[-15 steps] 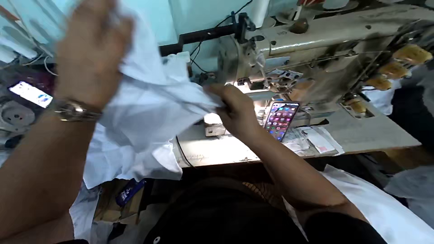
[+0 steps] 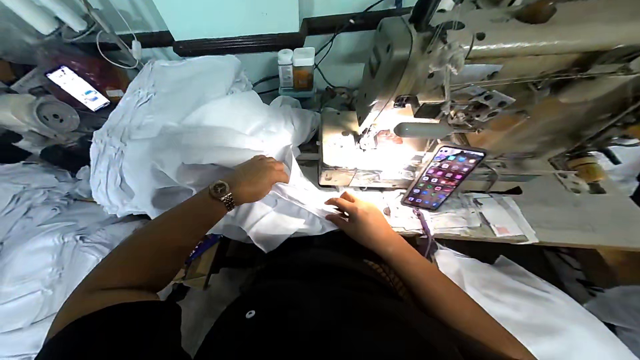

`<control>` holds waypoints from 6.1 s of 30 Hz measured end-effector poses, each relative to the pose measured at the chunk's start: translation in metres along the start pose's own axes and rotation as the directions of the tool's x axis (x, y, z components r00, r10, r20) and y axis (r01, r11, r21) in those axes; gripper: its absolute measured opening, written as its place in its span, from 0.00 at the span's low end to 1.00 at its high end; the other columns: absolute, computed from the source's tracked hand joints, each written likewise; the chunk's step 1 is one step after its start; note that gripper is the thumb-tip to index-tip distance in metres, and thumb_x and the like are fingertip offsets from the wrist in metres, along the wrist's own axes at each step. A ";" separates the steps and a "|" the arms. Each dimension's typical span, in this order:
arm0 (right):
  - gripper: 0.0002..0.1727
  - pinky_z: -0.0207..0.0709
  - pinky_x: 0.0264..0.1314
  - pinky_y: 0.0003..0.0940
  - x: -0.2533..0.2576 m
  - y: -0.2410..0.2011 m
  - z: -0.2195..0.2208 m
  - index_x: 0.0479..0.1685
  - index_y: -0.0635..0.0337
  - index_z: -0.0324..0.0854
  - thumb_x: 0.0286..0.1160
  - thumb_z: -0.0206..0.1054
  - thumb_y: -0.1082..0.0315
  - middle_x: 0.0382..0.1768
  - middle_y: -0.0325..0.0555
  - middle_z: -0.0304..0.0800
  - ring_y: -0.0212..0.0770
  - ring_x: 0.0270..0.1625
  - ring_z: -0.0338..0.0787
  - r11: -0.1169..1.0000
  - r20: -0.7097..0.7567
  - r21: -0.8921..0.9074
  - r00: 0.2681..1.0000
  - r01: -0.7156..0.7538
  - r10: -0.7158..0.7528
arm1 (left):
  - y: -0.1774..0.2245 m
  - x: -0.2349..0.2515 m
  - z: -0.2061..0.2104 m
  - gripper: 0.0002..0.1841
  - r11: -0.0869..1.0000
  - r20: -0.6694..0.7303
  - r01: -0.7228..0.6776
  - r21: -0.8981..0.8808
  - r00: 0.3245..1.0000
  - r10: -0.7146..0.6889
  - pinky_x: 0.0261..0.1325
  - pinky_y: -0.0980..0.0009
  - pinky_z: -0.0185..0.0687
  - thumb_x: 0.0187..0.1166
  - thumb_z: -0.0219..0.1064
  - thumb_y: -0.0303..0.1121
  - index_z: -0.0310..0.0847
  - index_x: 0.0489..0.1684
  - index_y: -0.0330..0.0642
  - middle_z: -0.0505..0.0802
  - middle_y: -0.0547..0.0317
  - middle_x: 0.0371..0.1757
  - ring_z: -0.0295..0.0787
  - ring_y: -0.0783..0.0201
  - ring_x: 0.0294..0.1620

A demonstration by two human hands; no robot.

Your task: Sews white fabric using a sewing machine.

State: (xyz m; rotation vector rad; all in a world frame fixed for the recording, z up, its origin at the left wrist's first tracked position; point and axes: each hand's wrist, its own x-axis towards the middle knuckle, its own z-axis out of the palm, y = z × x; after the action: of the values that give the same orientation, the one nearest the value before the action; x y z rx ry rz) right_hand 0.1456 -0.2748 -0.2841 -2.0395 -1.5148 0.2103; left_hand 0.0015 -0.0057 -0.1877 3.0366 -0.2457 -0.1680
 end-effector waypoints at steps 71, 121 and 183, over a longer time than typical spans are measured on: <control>0.13 0.88 0.44 0.44 0.006 0.010 -0.042 0.48 0.66 0.92 0.78 0.63 0.70 0.33 0.52 0.94 0.47 0.36 0.95 0.968 -0.488 0.011 0.844 -0.251 0.225 | 0.057 0.201 -0.047 0.18 0.833 -0.170 0.318 -0.452 0.886 -0.431 0.72 0.41 0.72 0.86 0.62 0.32 0.81 0.63 0.23 0.89 0.27 0.60 0.85 0.35 0.67; 0.12 0.87 0.53 0.28 -0.029 0.015 -0.082 0.47 0.55 0.93 0.84 0.62 0.65 0.50 0.39 0.95 0.29 0.48 0.92 0.976 -0.366 0.144 0.925 0.166 -0.103 | 0.084 0.084 0.046 0.04 0.991 -0.654 0.116 0.072 0.755 -0.041 0.83 0.21 0.45 0.69 0.70 0.23 0.89 0.30 0.43 0.94 0.51 0.40 0.84 0.38 0.69; 0.13 0.81 0.25 0.45 -0.002 0.022 -0.079 0.30 0.56 0.88 0.80 0.63 0.63 0.24 0.45 0.88 0.45 0.25 0.89 0.978 -0.311 -0.206 0.944 0.045 -0.109 | 0.065 0.122 0.006 0.15 0.979 -0.398 0.201 -0.027 0.896 -0.195 0.72 0.45 0.77 0.71 0.70 0.21 0.89 0.56 0.32 0.93 0.42 0.58 0.87 0.43 0.67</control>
State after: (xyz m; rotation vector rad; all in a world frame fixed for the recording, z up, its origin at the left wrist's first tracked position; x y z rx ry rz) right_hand 0.1991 -0.3086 -0.2324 -2.0368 -1.4502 -0.3022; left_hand 0.1102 -0.0897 -0.1999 3.0124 0.0959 0.4418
